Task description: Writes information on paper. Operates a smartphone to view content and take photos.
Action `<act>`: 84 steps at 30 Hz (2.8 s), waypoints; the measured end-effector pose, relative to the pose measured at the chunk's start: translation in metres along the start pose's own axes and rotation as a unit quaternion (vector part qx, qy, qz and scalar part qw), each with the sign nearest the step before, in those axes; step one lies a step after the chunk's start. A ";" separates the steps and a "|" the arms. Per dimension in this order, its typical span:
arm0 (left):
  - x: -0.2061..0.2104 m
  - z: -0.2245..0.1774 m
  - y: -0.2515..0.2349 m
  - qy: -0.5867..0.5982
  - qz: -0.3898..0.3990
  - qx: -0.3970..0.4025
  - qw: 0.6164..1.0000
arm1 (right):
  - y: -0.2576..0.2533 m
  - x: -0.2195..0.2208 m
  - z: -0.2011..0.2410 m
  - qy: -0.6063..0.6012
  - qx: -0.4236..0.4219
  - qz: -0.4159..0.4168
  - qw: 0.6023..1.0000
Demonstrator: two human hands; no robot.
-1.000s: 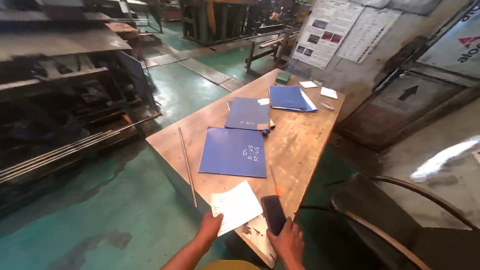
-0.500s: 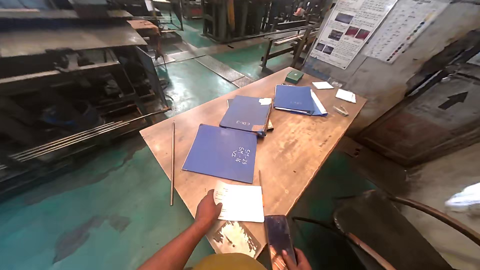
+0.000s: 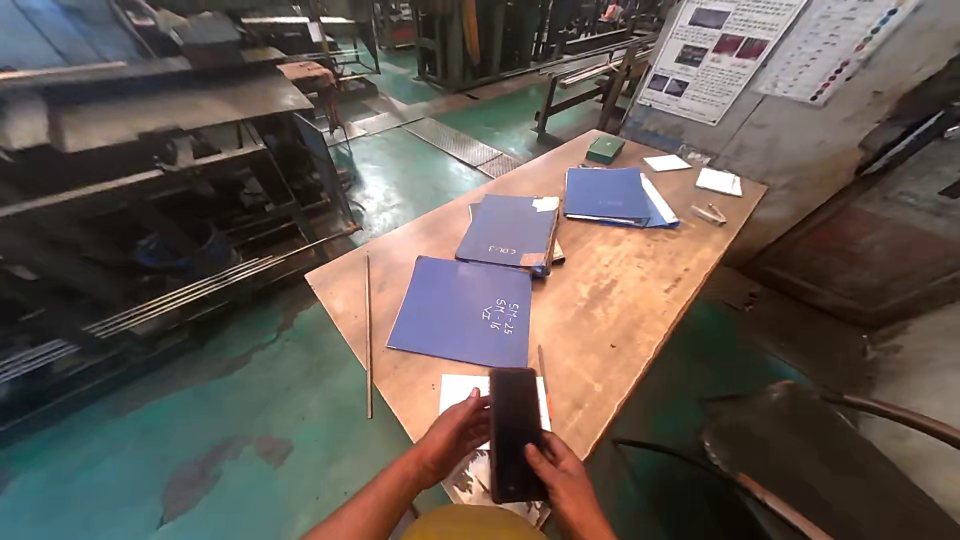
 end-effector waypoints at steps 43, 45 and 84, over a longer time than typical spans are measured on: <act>-0.055 0.040 0.017 0.240 -0.048 -0.028 0.969 | -0.034 -0.009 -0.028 0.565 -0.208 -0.086 0.794; -0.052 0.040 0.014 0.239 -0.029 -0.034 0.970 | -0.034 -0.010 -0.028 0.548 -0.209 -0.087 0.805; -0.047 0.066 -0.005 0.155 -0.029 -0.085 0.984 | -0.111 0.054 -0.028 0.218 0.132 0.023 0.967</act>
Point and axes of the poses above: each hand's wrist, its own y-axis away from the middle knuckle, its own x-axis out of the palm, z = x × y, the point moved 8 cm from there along -y, towards the middle knuckle, and after that the axes turned 4 degrees about x, right-handed, at the moved point
